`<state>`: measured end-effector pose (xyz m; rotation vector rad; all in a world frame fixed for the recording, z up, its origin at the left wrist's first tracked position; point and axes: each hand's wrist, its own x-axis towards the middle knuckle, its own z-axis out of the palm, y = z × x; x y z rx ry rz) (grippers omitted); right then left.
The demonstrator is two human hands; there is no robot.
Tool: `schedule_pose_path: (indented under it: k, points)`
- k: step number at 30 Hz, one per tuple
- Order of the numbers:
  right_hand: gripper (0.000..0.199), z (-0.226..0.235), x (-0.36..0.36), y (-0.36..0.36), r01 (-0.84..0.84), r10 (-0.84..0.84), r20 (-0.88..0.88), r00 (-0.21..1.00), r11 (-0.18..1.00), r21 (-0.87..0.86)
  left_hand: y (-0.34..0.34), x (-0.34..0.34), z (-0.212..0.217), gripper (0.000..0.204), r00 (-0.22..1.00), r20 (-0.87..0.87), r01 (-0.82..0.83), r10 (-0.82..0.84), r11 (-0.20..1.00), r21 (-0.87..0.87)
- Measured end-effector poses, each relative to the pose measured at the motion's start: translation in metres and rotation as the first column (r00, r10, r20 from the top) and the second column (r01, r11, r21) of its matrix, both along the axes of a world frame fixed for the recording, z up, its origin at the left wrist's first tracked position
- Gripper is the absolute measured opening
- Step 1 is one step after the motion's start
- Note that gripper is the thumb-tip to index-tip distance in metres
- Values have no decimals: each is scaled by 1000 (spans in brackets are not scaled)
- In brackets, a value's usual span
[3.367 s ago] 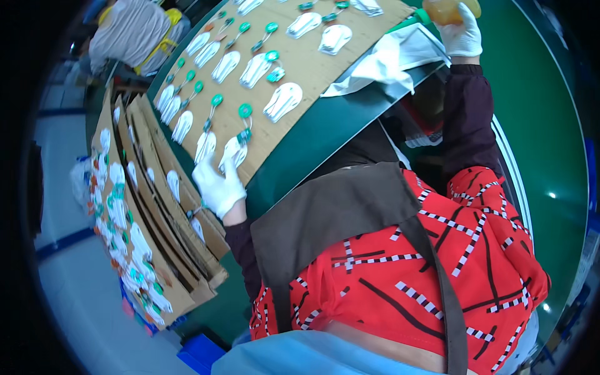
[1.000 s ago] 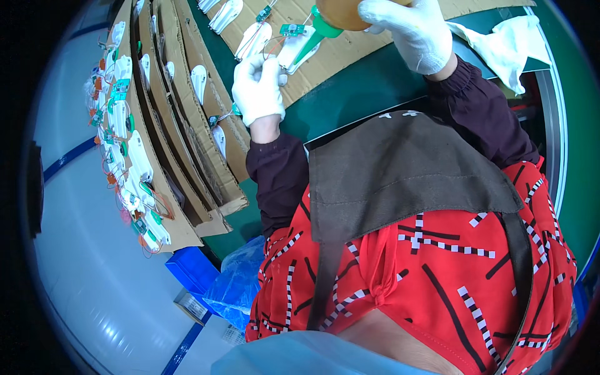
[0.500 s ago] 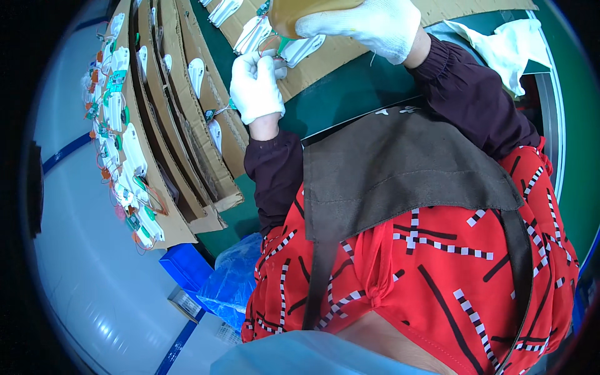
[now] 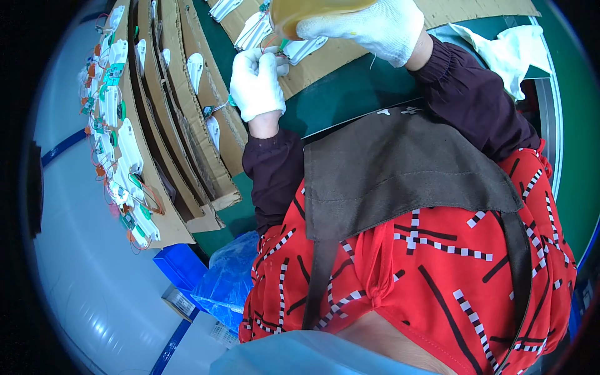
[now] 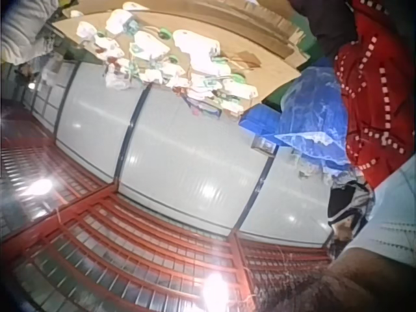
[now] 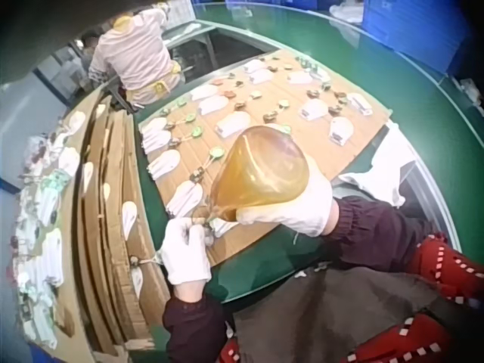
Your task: Applying liquid from a squeeze bottle to small plastic components arranged on a cardboard template.
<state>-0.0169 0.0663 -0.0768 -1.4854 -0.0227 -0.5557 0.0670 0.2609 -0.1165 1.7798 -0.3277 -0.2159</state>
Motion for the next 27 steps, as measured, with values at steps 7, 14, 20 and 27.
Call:
schedule_pose_path:
  k: [7,14,20,27]
  points:
    - [89,-3,-3,0,45,-45,-7,999,998,-39,0,1,-2,14,1000,22,12,-13,999,30]
    - [89,-8,-9,8,18,-26,40,999,983,185,0,1,-1,15,1000,17,5,-6,999,48]
    - [86,-5,-22,-2,-1,5,-55,998,996,85,-1,0,0,15,1000,28,13,-13,1000,20]
    - [83,3,-15,2,-34,54,-74,996,970,241,0,0,-2,14,999,39,13,-14,1000,22]
